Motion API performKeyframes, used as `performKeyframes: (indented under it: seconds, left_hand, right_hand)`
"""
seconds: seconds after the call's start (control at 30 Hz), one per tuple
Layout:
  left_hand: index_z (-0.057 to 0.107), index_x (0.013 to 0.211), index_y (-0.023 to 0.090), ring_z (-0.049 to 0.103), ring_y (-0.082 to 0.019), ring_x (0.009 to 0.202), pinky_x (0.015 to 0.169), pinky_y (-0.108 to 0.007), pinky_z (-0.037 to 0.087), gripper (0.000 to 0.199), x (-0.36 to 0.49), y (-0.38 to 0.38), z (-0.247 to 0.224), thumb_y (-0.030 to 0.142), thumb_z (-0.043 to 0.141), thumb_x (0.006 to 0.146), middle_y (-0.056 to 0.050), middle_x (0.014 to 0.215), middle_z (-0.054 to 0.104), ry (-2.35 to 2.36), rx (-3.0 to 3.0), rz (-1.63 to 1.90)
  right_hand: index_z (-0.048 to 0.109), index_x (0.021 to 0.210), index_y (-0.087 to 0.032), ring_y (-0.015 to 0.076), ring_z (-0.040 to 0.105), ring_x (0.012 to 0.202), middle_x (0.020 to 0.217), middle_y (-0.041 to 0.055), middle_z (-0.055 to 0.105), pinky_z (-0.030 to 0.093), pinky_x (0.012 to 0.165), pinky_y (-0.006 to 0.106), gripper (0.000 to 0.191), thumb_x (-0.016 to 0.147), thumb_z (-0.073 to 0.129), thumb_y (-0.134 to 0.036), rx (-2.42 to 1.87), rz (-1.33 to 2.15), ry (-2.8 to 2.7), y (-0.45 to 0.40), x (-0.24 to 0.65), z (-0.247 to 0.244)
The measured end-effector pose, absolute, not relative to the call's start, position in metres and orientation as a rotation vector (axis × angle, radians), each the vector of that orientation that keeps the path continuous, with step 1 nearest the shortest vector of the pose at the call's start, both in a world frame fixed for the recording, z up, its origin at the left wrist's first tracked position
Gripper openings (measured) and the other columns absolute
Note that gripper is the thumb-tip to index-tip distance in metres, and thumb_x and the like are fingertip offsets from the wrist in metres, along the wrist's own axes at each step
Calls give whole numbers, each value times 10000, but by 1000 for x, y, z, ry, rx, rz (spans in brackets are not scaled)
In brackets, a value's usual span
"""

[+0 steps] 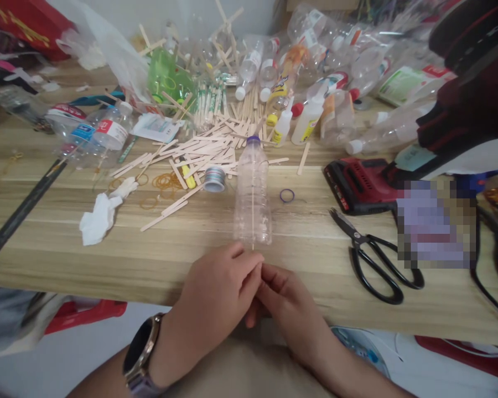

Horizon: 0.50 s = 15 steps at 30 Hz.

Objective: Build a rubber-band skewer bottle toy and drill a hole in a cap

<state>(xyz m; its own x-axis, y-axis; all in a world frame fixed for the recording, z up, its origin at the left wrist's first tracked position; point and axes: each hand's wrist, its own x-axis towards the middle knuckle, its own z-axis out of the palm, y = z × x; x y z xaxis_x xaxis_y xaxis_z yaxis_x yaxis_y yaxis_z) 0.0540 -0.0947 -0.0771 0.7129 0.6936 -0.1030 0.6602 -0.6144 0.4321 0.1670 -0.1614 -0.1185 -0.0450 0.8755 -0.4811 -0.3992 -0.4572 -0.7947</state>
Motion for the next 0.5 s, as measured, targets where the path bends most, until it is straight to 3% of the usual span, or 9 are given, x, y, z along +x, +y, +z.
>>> performKeyframes:
  seconds: [0.17, 0.37, 0.5]
  left_hand:
    - [605, 817, 193, 561, -176, 686, 583, -299, 353, 233, 53, -93, -76, 223, 425, 962, -17, 807, 568, 956, 2467, -63]
    - [568, 1111, 185, 605, -160, 874, 755, -272, 457, 187, 34, -86, -83, 237, 433, 993, -34, 963, 654, 586, 2284, 231]
    - [529, 1183, 239, 600, -124, 845, 750, -223, 450, 222, 21, -86, -91, 183, 489, 972, 15, 888, 677, 450, 2130, 411]
  right_hand:
    - [550, 668, -166, 97, 535, 443, 549, -17, 547, 415, 461, 207, 409, 844, 583, -534, -1300, 1595, -720, -165, 169, -121]
    - [556, 685, -165, 82, 530, 455, 603, -36, 523, 420, 462, 201, 397, 878, 595, -509, -1218, 1554, -717, -170, 170, -117]
    - [575, 689, -161, 75, 541, 465, 615, -38, 540, 423, 471, 191, 399, 870, 639, -510, -1128, 1567, -660, -170, 173, -112]
